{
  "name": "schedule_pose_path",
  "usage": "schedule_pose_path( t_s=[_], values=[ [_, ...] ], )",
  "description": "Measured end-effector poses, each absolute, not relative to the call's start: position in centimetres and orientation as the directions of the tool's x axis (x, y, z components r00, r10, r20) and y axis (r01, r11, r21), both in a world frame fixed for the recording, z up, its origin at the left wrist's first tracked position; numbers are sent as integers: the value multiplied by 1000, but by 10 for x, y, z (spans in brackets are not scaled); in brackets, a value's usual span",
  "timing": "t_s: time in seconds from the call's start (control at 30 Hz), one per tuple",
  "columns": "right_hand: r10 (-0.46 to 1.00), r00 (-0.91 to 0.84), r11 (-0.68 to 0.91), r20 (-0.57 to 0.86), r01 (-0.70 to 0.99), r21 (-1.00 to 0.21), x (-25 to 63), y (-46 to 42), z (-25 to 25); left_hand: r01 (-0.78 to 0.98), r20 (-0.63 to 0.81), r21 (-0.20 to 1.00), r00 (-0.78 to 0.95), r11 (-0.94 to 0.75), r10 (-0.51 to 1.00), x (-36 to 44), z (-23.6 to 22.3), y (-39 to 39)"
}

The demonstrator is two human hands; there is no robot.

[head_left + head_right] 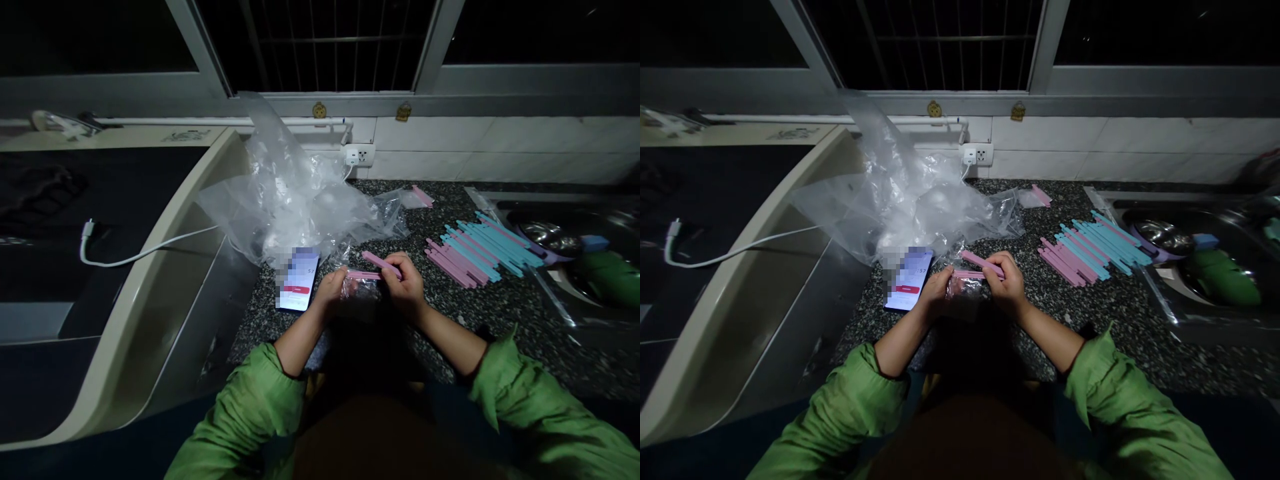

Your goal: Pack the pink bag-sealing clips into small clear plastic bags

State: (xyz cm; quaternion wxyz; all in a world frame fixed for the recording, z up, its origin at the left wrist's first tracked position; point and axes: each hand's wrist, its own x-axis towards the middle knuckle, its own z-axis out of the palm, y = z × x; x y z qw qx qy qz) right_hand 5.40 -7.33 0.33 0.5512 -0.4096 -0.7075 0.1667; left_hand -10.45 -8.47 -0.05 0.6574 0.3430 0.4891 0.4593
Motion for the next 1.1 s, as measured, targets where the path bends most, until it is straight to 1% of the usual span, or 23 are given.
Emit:
schedule_pose_path(
  t_s=[0.3,0.43,0.57,0.8,1.1],
  values=[
    [766,-23,602,642,373,-706,53,-74,4,-288,-345,888,97,358,934,-105,-8,-82],
    [754,-10,619,657,345,-706,54,-72,3,-330,-352,875,67,354,934,-103,-8,-82],
    [759,13,605,651,355,-713,56,-70,2,-364,-354,866,39,343,934,-101,-8,-81],
    [751,35,606,659,357,-710,60,-68,4,-383,-333,864,53,327,941,-103,-12,-79],
    [760,74,585,646,356,-729,66,-68,7,-416,-363,845,15,336,932,-104,-16,-74]
  ],
)
